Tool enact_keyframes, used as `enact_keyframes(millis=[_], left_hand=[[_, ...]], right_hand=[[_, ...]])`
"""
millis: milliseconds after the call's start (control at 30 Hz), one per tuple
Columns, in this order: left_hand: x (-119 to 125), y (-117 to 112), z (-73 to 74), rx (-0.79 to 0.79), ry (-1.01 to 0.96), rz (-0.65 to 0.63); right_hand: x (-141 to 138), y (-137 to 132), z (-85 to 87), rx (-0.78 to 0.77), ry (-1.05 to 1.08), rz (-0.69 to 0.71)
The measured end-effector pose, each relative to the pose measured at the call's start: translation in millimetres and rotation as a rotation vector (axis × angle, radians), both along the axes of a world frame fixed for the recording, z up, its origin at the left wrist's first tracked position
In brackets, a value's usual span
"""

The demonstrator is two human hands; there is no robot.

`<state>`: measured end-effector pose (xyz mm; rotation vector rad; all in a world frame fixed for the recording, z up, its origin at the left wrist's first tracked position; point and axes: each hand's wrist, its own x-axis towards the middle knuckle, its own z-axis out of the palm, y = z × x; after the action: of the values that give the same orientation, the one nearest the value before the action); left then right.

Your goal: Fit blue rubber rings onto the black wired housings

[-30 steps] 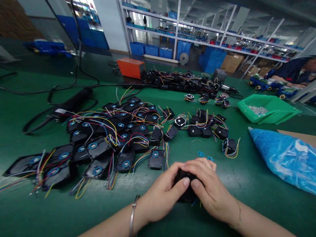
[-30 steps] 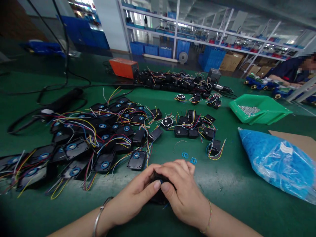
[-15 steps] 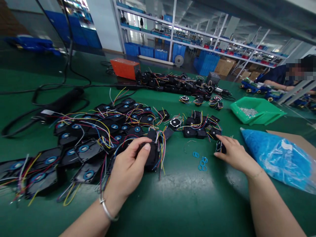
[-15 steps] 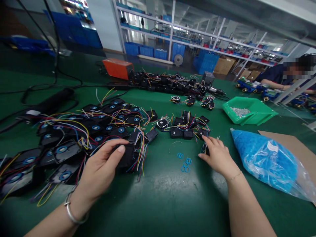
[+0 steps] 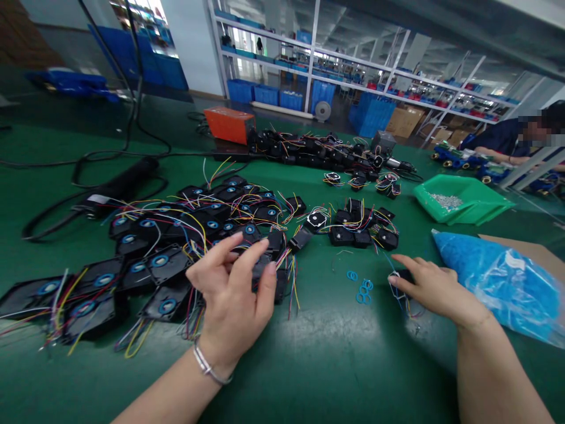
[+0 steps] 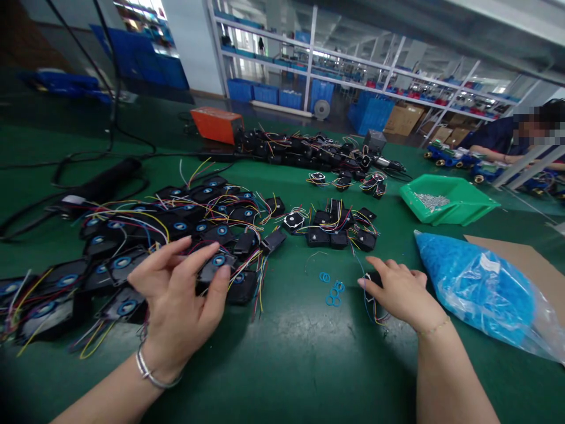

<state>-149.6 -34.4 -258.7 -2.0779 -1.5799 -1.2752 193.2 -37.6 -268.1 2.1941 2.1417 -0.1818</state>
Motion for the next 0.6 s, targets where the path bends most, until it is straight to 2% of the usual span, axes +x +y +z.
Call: enact_keyframes(millis=[67,100,167,233,300,333,400,433,500,533,600], left_hand=[[5,-14,0.8,0.044,-0.081,-0.25],[9,-21,0.7,-0.027,-0.108,-0.419],[19,-33,-1.0,-0.372,-0.178,-0.718],[30,-40,-4.9,-0.842,-0.368,-0.861],[40,-42,-10.4,-1.225,-0.736,-0.887],[44,-41,-13.2,-1.345,-0.944,-0.905],[46,-36,-18.0,-1.466,-1.278,-0.937],[46,-34,-19.8,-1.486,-1.364,-0.93],[43,-28,-22.1,-1.491,-1.407,-0.88],[41,-26,-22.7,-1.495,-1.397,-0.844],[39,-23,-22.8,-1.519,-1.353,-0.798]], right_hand=[[0,-3,3.2,-0.073,-0.027,0.001],[-1,-4,5.0,-0.081,-0.018,0.015],[-10,-4,7.9,0.026,0.027,0.032],[-30,-6,8.5,0.262,0.118,0.049],[-59,-14,6.7,0.473,0.24,0.128],[-74,-20,5.4,0.532,0.296,0.208],[-103,-35,3.2,0.525,0.384,0.421],[-114,-41,2.8,0.48,0.432,0.519],[-126,-50,3.1,0.375,0.569,0.659],[-126,-52,3.3,0.347,0.651,0.675],[-117,-46,1.9,0.405,0.799,0.568]])
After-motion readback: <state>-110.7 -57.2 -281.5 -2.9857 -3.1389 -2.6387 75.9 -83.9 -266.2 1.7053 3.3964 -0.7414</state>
